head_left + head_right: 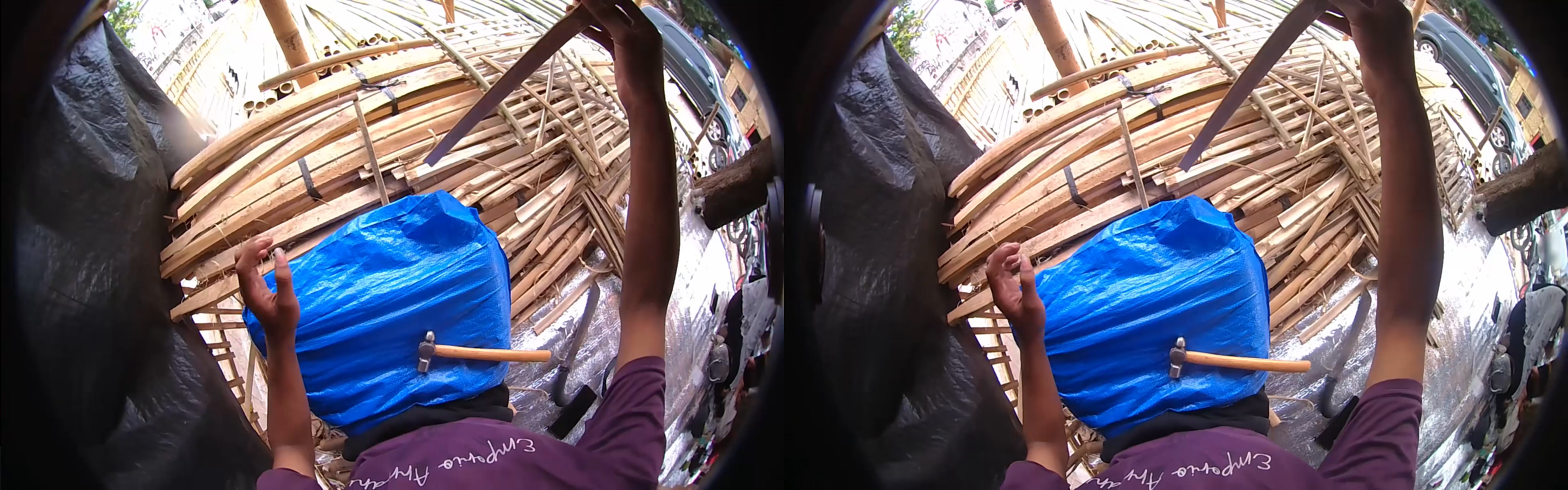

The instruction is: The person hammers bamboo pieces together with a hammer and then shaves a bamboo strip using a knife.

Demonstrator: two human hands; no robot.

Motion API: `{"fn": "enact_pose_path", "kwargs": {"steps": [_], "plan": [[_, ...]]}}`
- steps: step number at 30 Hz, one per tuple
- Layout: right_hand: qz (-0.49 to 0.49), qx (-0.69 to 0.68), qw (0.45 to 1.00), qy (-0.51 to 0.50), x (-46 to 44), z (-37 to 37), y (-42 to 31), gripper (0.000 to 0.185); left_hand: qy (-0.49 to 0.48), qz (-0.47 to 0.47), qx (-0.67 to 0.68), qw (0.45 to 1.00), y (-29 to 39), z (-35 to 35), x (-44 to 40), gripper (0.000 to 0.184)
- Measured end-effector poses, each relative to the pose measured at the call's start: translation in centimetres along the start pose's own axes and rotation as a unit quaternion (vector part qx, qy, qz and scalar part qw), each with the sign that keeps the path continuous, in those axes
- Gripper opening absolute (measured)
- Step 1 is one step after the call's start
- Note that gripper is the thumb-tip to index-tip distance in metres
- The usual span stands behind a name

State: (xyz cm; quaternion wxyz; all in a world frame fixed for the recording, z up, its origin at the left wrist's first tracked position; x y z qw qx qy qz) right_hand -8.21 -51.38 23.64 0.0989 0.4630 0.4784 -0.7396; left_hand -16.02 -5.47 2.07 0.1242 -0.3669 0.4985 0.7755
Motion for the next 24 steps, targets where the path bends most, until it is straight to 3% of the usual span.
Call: {"fn": "enact_pose_path", "kwargs": {"steps": [2, 4, 10, 14, 16, 18, 20, 22, 24], "plan": [[-0.037, -0.171, 0.985, 0.003, 1.6, -3.0, 1.9, 0.02, -0.046, -0.036, -0.018, 0.998, 1.3, -2.1, -1.5, 0.036], [-0.036, -0.218, 0.975, -0.027, 2.2, -5.7, 2.0, 0.028, -0.094, -0.063, -0.037, 0.993, 3.0, -3.8, -3.3, 0.042], [0.035, -0.322, 0.931, -0.168, 7.5, -17.4, -4.1, 0.021, -0.187, -0.047, -0.016, 0.981, 2.9, -7.5, -9.4, 0.081], [0.026, -0.398, 0.903, -0.159, 8.0, -19.7, -6.5, 0.023, -0.273, -0.038, 0.009, 0.961, 1.0, -9.5, -10.4, 0.072], [0.009, -0.362, 0.916, -0.171, 7.9, -20.1, -5.1, 0.029, -0.304, 0.063, 0.095, 0.946, -1.8, -9.6, -10.0, 0.042], [-0.003, -0.243, 0.942, -0.231, 9.1, -19.4, -2.2, 0.058, -0.301, 0.042, -0.061, 0.951, -3.6, -8.2, -9.6, 0.028], [-0.031, -0.142, 0.959, -0.245, 11.7, -15.4, 1.7, 0.063, -0.208, -0.072, -0.088, 0.971, -4.9, -5.9, -9.4, 0.018], [-0.043, 0.005, 0.964, -0.261, 14.9, -9.0, 5.4, 0.056, -0.138, 0.016, -0.054, 0.989, -9.8, -2.5, -9.7, 0.02], [-0.14, 0.079, 0.952, -0.261, 18.7, -1.0, 10.4, 0.049, -0.068, 0.06, 0.014, 0.996, -13.6, 0.9, -10.1, 0.023]]}}
Point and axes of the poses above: each hand's wrist, its own x-axis away from the middle knuckle, its own z-axis out of the back of the hand, y = z × x, the point moved 8 cm from there along -x, towards the middle knuckle, and after that the axes turned 5 degrees about z, right-handed, at the moved point
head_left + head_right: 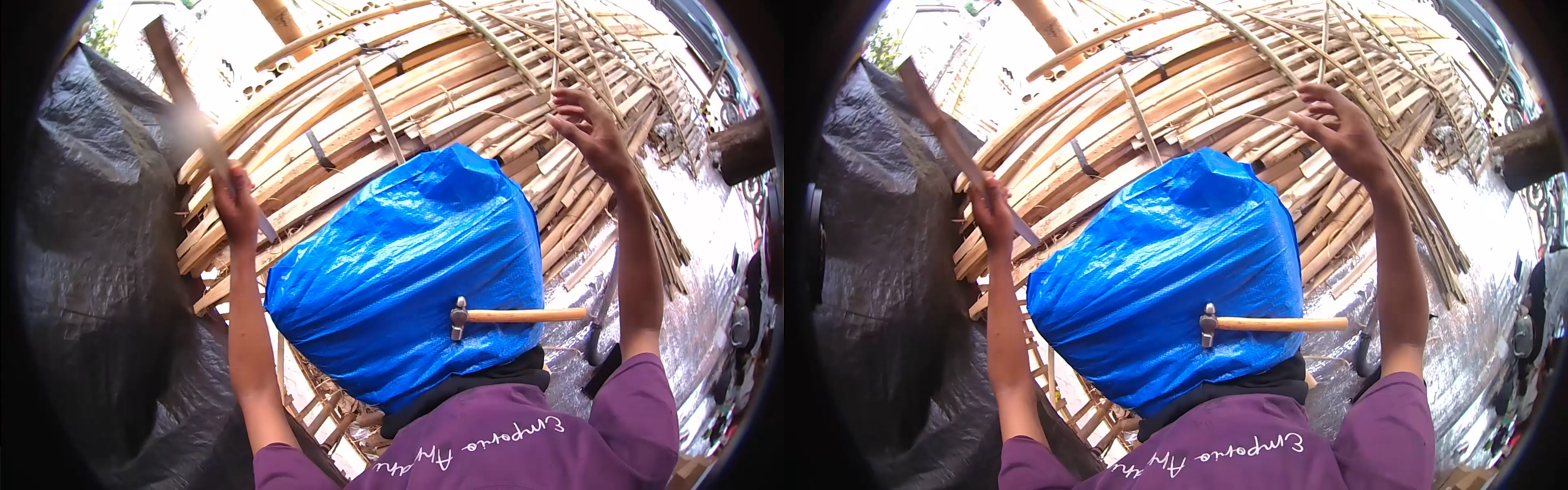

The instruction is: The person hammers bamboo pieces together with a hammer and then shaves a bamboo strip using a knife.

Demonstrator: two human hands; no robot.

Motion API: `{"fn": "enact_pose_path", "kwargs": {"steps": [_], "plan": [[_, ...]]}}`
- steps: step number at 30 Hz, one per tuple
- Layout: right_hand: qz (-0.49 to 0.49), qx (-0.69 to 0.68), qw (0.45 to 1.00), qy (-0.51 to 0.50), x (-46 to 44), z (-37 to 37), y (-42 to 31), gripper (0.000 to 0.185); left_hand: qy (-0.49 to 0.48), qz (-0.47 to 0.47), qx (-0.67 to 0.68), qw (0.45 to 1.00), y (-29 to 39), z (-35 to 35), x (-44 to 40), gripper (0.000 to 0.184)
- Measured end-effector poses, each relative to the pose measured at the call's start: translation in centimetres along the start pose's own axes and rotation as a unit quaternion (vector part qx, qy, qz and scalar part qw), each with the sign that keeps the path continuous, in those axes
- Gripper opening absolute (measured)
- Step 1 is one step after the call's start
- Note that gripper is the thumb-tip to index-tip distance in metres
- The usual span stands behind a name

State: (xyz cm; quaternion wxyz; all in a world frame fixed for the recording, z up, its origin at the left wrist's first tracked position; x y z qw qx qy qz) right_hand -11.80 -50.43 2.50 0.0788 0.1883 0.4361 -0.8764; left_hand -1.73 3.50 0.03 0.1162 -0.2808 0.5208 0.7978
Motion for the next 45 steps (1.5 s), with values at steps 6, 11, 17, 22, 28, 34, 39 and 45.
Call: {"fn": "enact_pose_path", "kwargs": {"steps": [6, 11, 17, 22, 28, 34, 39, 45], "plan": [[-0.397, 0.263, 0.877, 0.06, 30.5, 9.1, 19.4, 0.049, 0.12, 0.016, 0.073, 0.99, -4.2, 6.5, -1.2, 0.026], [-0.52, 0.28, 0.806, -0.032, 48.4, 2.1, 16.1, 0.106, 0.184, -0.002, 0.081, 0.98, -3.8, 5.3, -2.0, 0.019], [-0.546, 0.397, 0.734, -0.071, 50.2, -0.5, 14.1, 0.082, 0.151, 0.029, 0.049, 0.987, -7.0, 2.3, -2.5, 0.024], [-0.572, 0.282, 0.77, -0.009, 48.2, 0.3, 17.6, 0.074, 0.17, 0.018, -0.019, 0.985, -7.5, 0.7, -1.3, 0.027], [-0.573, 0.268, 0.767, 0.11, 50.7, 2.9, 20.2, 0.047, 0.182, 0.058, 0.006, 0.981, -7.8, 1.4, -1.7, 0.028], [-0.561, 0.121, 0.775, 0.264, 49.9, 6.0, 18.6, 0.022, 0.2, 0.025, 0.036, 0.979, -3.3, 2.5, -4.2, 0.061], [-0.51, 0.057, 0.765, 0.389, 48.3, 7.9, 16.2, 0.018, 0.217, -0.024, 0.08, 0.973, 1.5, 3.0, -5.7, 0.067], [-0.424, 0.094, 0.806, 0.403, 40.5, 10.1, 13.1, 0.027, 0.212, -0.125, 0.058, 0.968, 5.6, 4.5, -7.3, 0.071]]}}
Point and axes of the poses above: each hand's wrist, its own x-axis away from the middle knuckle, its own z-axis out of the back of the hand, y = z × x, the point moved 8 cm from there along -x, towards the middle knuckle, and after that the axes turned 5 degrees about z, right-handed, at the moved point
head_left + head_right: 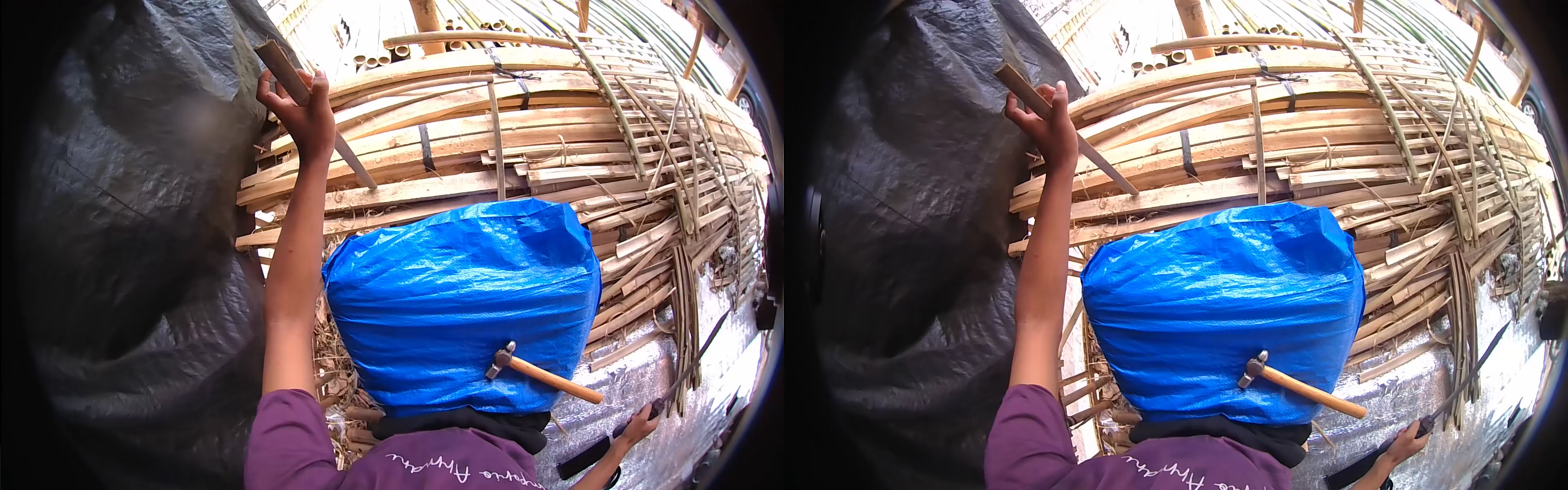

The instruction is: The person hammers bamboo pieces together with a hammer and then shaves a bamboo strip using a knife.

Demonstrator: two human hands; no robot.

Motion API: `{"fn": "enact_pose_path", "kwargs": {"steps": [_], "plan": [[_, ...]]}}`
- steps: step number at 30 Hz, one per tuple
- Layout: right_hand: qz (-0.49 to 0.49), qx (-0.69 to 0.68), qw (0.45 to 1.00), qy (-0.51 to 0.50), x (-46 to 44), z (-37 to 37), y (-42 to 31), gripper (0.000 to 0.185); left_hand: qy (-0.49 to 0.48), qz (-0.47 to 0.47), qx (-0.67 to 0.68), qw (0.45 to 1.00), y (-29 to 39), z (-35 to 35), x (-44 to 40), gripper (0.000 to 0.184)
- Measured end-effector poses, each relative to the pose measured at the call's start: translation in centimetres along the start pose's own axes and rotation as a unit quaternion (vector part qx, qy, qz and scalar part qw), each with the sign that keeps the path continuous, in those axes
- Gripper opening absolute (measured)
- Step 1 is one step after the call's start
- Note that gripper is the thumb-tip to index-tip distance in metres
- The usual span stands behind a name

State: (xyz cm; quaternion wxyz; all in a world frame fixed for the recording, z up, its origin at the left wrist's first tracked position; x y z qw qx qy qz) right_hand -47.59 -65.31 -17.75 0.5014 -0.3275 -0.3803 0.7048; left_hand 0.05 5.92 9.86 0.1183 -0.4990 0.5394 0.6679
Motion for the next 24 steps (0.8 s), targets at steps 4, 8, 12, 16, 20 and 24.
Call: {"fn": "enact_pose_path", "kwargs": {"steps": [4, 8, 12, 16, 20, 24], "plan": [[0.057, -0.114, 0.991, -0.038, 0.0, -4.4, -9.3, 0.027, 0.006, -0.121, -0.023, 0.992, 4.2, 0.4, -1.4, 0.075], [0.101, -0.292, 0.936, -0.169, 2.2, -11.8, -16.6, 0.031, 0.05, -0.238, -0.097, 0.965, 7.5, 1.6, -2.0, 0.062], [0.109, -0.381, 0.87, -0.293, 10.4, -17.8, -26.8, 0.037, 0.039, -0.23, -0.032, 0.972, 8.2, 2.3, -3.0, 0.043], [0.138, -0.388, 0.769, -0.489, 17.9, -22.3, -34.6, 0.031, 0.067, -0.242, -0.094, 0.963, 9.0, 3.4, -3.7, 0.028], [0.166, -0.38, 0.687, -0.596, 24.9, -24.9, -39.6, 0.025, 0.077, -0.291, -0.154, 0.941, 10.8, 3.9, -3.0, 0.028], [0.242, -0.328, 0.65, -0.642, 29.8, -26.5, -42.7, 0.027, 0.108, -0.187, -0.073, 0.974, 9.3, 5.8, -3.9, 0.03]]}}
Point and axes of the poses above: each hand's wrist, its own x-axis away from the middle knuckle, its own z-axis out of the back of the hand, y = z × x, the point moved 8 cm from there along -x, towards the middle knuckle, and after that the axes turned 5 degrees about z, right-handed, at the moved point
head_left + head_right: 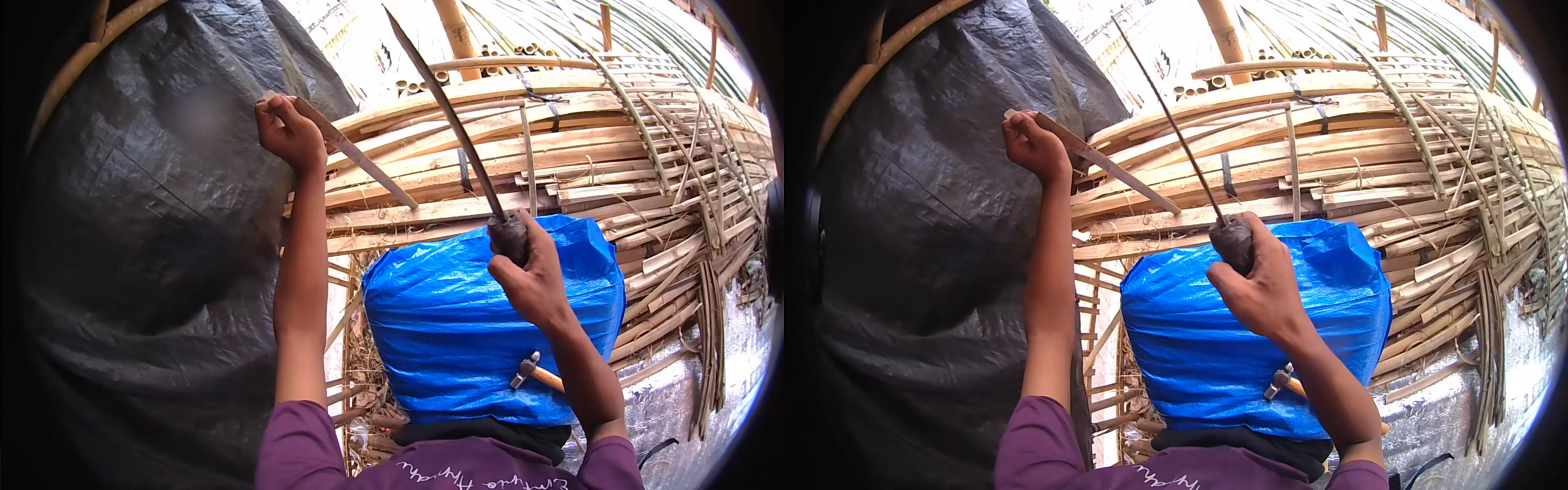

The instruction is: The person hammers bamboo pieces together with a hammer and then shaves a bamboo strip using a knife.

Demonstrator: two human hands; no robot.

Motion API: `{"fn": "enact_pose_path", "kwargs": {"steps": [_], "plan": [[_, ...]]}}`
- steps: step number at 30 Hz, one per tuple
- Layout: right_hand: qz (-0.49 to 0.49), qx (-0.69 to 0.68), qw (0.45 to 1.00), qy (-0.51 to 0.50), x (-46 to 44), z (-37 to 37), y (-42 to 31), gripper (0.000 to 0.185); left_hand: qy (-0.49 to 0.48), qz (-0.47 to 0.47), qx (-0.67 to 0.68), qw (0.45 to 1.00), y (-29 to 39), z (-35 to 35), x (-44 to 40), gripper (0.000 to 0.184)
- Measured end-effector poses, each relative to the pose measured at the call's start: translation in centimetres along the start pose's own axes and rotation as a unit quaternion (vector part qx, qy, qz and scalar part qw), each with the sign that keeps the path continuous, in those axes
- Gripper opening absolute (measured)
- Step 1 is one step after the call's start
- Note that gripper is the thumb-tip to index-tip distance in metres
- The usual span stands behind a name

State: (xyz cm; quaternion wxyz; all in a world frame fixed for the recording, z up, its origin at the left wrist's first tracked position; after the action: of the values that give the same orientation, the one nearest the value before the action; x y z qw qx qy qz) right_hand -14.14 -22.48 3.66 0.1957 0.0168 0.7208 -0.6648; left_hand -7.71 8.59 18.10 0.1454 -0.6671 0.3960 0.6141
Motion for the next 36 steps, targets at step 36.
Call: {"fn": "enact_pose_path", "kwargs": {"steps": [36], "plan": [[-0.176, -0.136, 0.973, 0.064, 0.9, -0.2, 9.9, 0.023, -0.373, 0.323, -0.082, 0.866, 14.6, 16.6, 28.7, 0.03]]}}
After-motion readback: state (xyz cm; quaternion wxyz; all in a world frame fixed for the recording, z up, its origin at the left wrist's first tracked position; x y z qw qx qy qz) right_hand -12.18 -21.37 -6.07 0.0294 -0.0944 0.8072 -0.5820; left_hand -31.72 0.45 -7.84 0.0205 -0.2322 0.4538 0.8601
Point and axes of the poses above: each hand's wrist, its own x-axis away from the middle knuckle, its own z-axis out of the back of the hand, y = z × x, the point moved 8 cm from there along -x, towards the middle knuckle, and after that the axes turned 5 degrees about z, right-handed, at the moved point
